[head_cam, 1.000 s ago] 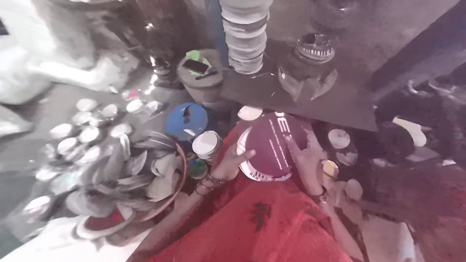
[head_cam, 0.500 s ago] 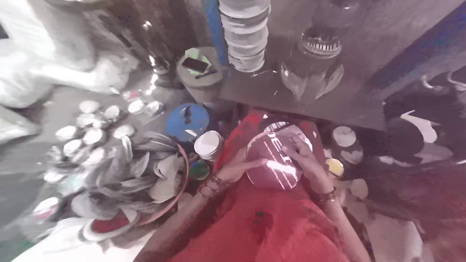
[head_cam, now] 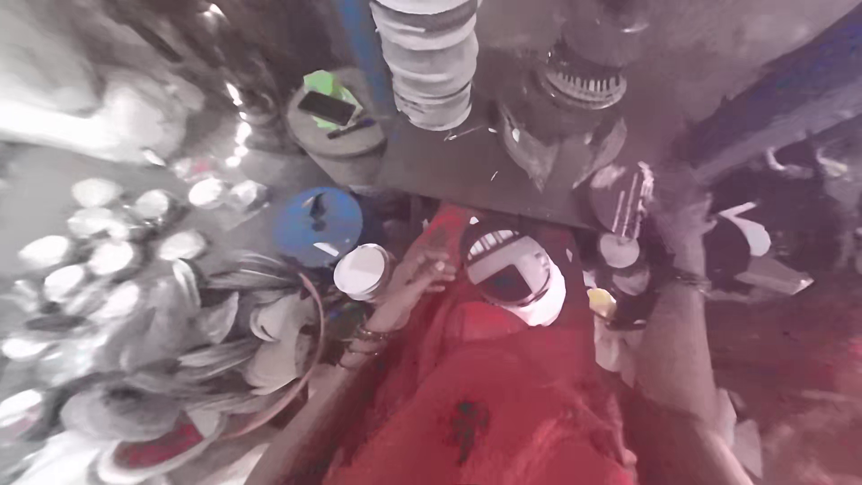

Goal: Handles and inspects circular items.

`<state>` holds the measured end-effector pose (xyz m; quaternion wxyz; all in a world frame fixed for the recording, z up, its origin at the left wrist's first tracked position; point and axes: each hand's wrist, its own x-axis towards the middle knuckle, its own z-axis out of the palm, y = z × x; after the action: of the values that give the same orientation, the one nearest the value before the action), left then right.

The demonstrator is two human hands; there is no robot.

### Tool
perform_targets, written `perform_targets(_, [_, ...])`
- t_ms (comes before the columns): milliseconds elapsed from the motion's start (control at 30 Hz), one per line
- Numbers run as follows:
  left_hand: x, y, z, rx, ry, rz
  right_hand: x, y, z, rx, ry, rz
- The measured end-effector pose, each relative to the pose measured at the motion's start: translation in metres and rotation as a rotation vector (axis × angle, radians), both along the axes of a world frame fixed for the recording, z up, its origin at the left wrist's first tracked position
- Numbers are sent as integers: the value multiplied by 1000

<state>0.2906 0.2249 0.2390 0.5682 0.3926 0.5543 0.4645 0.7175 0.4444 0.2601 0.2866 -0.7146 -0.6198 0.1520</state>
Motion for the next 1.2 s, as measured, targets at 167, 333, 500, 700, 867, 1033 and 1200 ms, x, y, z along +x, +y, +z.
perform_targets(167, [-2, 4, -19, 116, 234, -49, -24, -15, -3, 361, -90, -143])
perform_targets(333, [4, 30, -18, 160, 584, -173, -111, -100, 4, 460, 23, 237])
perform_targets(500, [26, 74, -24, 201, 1001, -443, -134, -87, -39, -326, 21, 579])
perform_targets(700, [67, 54, -20, 238, 959, -575, -135, -74, -30, -693, 349, 513])
perform_targets(867, [78, 35, -37, 380, 864, -459, -128, -62, -31, -741, 72, 741])
perform_targets(1033, [63, 33, -38, 374, 593, -175, -122, -101, -18, -520, 390, 782])
perform_targets(1200, [53, 36, -25, 183, 133, -393, -102, -151, -7, -47, 351, 899])
